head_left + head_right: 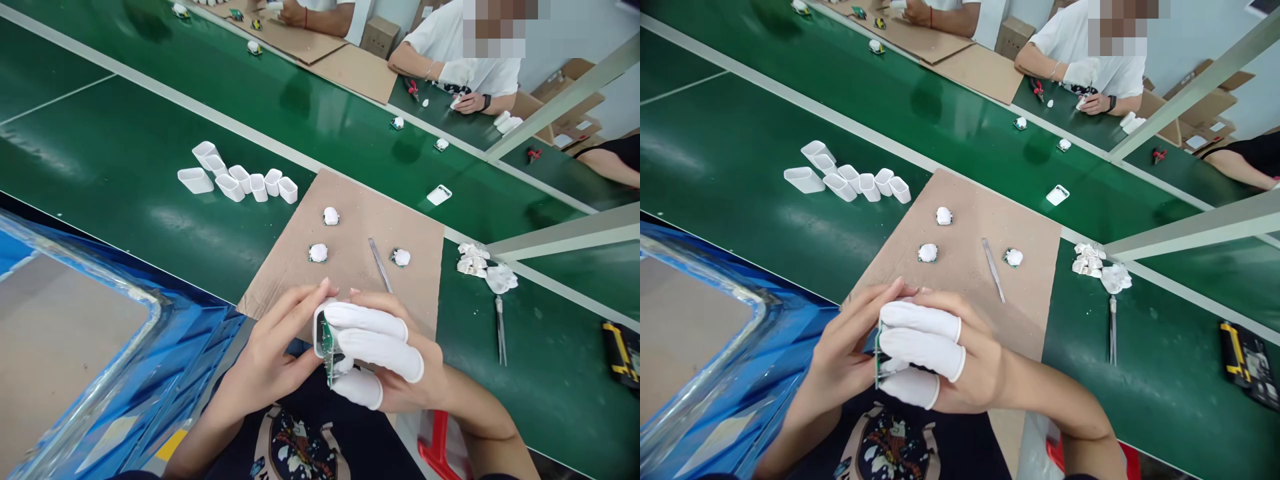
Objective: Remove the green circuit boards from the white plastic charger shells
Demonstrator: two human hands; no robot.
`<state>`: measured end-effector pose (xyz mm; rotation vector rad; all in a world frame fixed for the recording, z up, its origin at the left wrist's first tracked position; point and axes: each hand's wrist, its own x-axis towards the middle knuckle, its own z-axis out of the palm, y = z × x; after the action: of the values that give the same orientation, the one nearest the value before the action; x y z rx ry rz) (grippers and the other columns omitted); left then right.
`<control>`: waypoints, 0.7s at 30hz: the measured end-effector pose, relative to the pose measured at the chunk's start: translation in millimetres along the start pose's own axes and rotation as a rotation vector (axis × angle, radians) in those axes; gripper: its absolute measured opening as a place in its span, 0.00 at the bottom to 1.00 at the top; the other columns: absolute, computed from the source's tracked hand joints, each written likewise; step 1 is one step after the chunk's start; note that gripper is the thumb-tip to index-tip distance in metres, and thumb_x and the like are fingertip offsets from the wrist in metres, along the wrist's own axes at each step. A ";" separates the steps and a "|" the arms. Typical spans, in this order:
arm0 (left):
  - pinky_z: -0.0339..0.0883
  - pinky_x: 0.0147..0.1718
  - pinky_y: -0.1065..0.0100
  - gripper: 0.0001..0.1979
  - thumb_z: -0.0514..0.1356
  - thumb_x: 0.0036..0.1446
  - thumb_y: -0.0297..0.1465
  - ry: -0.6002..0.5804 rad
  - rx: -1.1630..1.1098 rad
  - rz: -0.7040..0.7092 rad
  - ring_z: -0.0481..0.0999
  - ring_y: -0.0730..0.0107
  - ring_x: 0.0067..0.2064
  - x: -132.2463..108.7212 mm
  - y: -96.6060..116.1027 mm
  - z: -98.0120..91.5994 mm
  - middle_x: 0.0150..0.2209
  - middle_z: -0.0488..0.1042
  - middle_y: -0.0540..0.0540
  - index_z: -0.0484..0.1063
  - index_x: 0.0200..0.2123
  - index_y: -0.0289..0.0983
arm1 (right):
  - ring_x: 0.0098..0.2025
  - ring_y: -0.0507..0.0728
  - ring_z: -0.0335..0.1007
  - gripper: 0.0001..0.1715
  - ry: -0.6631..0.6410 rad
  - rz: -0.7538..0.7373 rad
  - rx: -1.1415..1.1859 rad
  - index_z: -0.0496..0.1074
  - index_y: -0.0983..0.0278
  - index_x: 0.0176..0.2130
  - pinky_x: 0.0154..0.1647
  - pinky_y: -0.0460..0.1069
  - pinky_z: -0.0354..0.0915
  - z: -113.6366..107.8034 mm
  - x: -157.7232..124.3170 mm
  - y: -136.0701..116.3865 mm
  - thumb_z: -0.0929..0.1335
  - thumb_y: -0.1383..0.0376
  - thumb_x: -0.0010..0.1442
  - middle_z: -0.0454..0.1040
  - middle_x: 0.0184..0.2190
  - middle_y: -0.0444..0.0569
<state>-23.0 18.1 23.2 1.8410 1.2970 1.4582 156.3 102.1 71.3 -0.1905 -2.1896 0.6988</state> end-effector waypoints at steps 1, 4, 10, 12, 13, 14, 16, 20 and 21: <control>0.70 0.56 0.71 0.34 0.62 0.63 0.24 0.006 0.002 0.004 0.74 0.67 0.57 0.2 0.4 0.1 0.58 0.72 0.41 0.57 0.70 0.39 | 0.60 0.58 0.70 0.14 0.001 0.002 0.002 0.72 0.69 0.51 0.64 0.54 0.70 0.5 0.0 0.1 0.70 0.67 0.66 0.79 0.49 0.62; 0.70 0.56 0.71 0.34 0.62 0.63 0.24 0.014 0.000 0.012 0.74 0.67 0.57 0.1 0.7 0.5 0.57 0.73 0.41 0.57 0.70 0.38 | 0.60 0.58 0.70 0.14 0.006 0.012 0.010 0.72 0.69 0.51 0.64 0.53 0.70 2.2 -0.3 0.1 0.70 0.67 0.66 0.79 0.49 0.61; 0.71 0.55 0.68 0.33 0.61 0.64 0.24 0.003 -0.033 -0.022 0.74 0.65 0.57 -0.8 0.5 1.5 0.57 0.72 0.39 0.56 0.70 0.39 | 0.60 0.57 0.71 0.18 0.021 0.015 0.012 0.71 0.67 0.53 0.64 0.53 0.70 4.6 -1.4 -0.8 0.71 0.67 0.64 0.78 0.50 0.59; 0.71 0.55 0.68 0.34 0.61 0.64 0.24 0.002 -0.038 -0.022 0.74 0.64 0.58 -0.7 0.2 1.7 0.58 0.72 0.39 0.56 0.70 0.39 | 0.60 0.58 0.71 0.19 0.027 0.014 0.001 0.72 0.67 0.53 0.64 0.53 0.70 5.3 -2.0 -0.4 0.72 0.68 0.63 0.79 0.49 0.58; 0.71 0.55 0.68 0.34 0.61 0.64 0.25 0.003 -0.038 -0.017 0.74 0.64 0.57 -0.6 -0.1 1.7 0.58 0.72 0.39 0.56 0.70 0.40 | 0.60 0.58 0.71 0.19 0.033 0.012 -0.006 0.72 0.67 0.53 0.64 0.54 0.70 5.9 -2.4 0.0 0.73 0.68 0.62 0.79 0.49 0.58; 0.71 0.55 0.68 0.34 0.61 0.64 0.25 0.004 -0.037 -0.013 0.74 0.64 0.57 -0.5 -0.4 1.6 0.58 0.72 0.39 0.56 0.70 0.40 | 0.60 0.59 0.72 0.19 0.040 0.010 -0.013 0.73 0.67 0.53 0.64 0.54 0.70 6.4 -2.7 0.5 0.73 0.68 0.62 0.79 0.49 0.59; 0.71 0.55 0.69 0.34 0.62 0.64 0.25 0.004 -0.037 -0.009 0.74 0.65 0.57 -0.6 -0.9 1.2 0.57 0.72 0.39 0.56 0.70 0.40 | 0.60 0.60 0.72 0.20 0.054 0.005 -0.022 0.73 0.68 0.53 0.64 0.55 0.70 7.8 -3.1 1.5 0.73 0.68 0.61 0.79 0.50 0.59; 0.72 0.53 0.69 0.35 0.62 0.63 0.25 0.002 -0.020 -0.032 0.75 0.64 0.55 -2.3 -0.5 -0.6 0.56 0.72 0.40 0.56 0.70 0.41 | 0.58 0.60 0.72 0.23 0.063 0.001 -0.038 0.72 0.67 0.55 0.64 0.56 0.70 10.9 -2.3 2.5 0.74 0.69 0.60 0.79 0.48 0.57; 0.72 0.52 0.68 0.35 0.62 0.63 0.25 0.004 -0.008 -0.039 0.75 0.64 0.55 -3.0 -0.3 -1.0 0.56 0.72 0.40 0.56 0.70 0.41 | 0.58 0.59 0.72 0.24 0.065 0.000 -0.045 0.72 0.66 0.55 0.64 0.56 0.70 12.0 -2.1 2.8 0.74 0.70 0.60 0.79 0.48 0.57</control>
<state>-24.0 15.4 21.8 1.7983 1.3193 1.4450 148.5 98.6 62.2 -0.2335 -2.1439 0.6357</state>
